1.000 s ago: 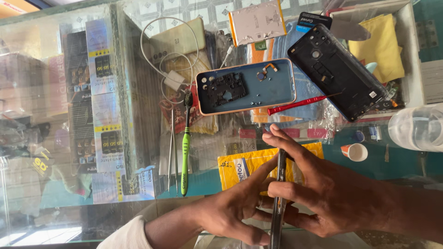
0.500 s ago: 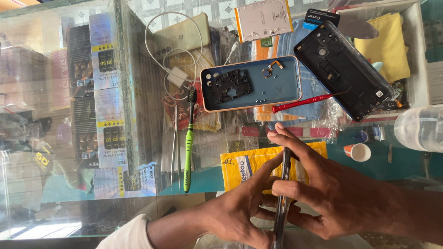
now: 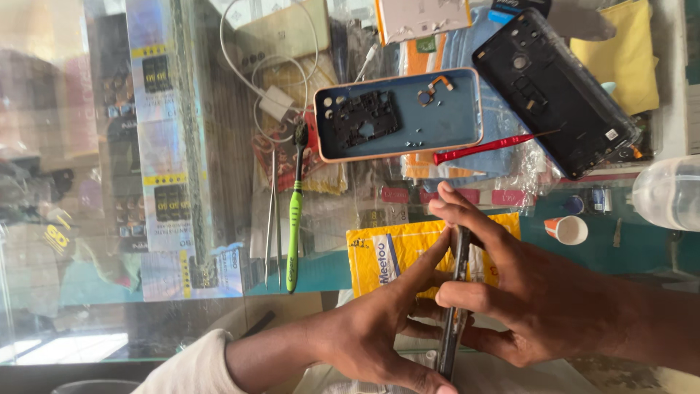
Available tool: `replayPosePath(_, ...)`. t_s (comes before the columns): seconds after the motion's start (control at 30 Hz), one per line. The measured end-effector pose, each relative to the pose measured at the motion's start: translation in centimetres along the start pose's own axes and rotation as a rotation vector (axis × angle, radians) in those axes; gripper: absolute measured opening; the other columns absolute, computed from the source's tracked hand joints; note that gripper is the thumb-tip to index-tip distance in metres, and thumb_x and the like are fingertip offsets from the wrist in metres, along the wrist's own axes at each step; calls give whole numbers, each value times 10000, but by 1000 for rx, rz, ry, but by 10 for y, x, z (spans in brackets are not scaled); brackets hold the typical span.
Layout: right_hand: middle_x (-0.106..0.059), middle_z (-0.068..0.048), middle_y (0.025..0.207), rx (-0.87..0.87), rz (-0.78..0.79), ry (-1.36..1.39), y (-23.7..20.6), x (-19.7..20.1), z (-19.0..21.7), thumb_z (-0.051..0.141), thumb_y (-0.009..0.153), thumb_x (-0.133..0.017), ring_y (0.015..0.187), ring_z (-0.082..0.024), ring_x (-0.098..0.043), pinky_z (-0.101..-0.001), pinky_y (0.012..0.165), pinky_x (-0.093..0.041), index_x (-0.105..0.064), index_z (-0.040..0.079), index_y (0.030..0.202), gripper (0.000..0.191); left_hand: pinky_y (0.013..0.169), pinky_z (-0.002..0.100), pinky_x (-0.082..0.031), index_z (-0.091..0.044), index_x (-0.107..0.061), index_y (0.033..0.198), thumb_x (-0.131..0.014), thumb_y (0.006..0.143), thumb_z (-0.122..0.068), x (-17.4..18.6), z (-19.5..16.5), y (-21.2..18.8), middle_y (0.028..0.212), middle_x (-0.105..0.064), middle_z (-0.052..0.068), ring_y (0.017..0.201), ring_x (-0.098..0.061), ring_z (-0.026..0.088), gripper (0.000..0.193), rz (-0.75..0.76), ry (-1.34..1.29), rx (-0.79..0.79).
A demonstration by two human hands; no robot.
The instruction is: The person disassembles a smartphone by removing the back cover and battery, then uses tweezers to detach the motherboard and other internal components. The person places the removed parts on the workbench and continues to separate the remaining internal pieces.
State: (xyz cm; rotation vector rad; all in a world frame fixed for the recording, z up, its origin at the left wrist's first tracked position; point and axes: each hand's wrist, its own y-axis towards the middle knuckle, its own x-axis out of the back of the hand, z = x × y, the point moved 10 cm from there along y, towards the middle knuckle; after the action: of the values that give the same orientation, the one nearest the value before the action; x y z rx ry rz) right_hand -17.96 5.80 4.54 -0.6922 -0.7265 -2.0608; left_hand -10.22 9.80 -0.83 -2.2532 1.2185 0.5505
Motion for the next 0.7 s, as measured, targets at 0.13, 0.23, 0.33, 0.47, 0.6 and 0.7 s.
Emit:
replayPosePath(0.13,-213,-384,1526,3,8,-27,3,-8,-2,275,777,-876,1466,-661,-254,-641,1165,-391,-420,191,1231,650,1166,512,-445,-109,222,1675,-864,835,-264,5,-2,-4,1641,-347,195,1423,-505,359,1382,-20,46,-11)
replayPosePath(0.23,-204,-379,1525,2,7,-25,3,-12,-5,270,776,-884,1466,-652,-253,-630,1165,-401,-410,198,1251,675,1166,512,-438,-119,247,1673,-866,835,-235,7,-2,-5,1634,-345,204,1416,-500,359,1397,16,-11,-19)
replayPosePath(0.33,-195,-360,1544,-10,38,-1,3,-17,-11,265,763,-901,1483,-640,-250,-604,1133,-410,-411,214,1256,697,1167,468,-442,-113,234,1672,-877,800,-222,12,-1,-7,1627,-341,190,1413,-496,330,1416,29,-46,-10)
replayPosePath(0.47,-89,-428,1614,-48,132,-5,-4,-22,-18,303,731,-919,1503,-653,-247,-490,1048,-542,-430,249,1262,724,1166,443,-442,-65,192,1671,-828,767,-166,13,-7,-14,1603,-386,233,1416,-512,351,1367,-14,171,-94)
replayPosePath(0.6,-79,-424,1631,-44,139,-19,-1,-21,-13,314,726,-912,1473,-593,-331,-457,985,-558,-441,272,1282,730,1170,441,-444,-60,180,1682,-834,770,-171,12,-4,-18,1587,-411,243,1417,-521,351,1368,-30,216,-125)
replayPosePath(0.7,-126,-393,1634,-1,107,-27,10,-12,-1,385,769,-891,1470,-582,-366,-466,1016,-544,-420,265,1364,768,1158,437,-460,-91,198,1697,-847,787,-204,11,6,-21,1610,-386,213,1398,-530,329,1391,-24,67,-69)
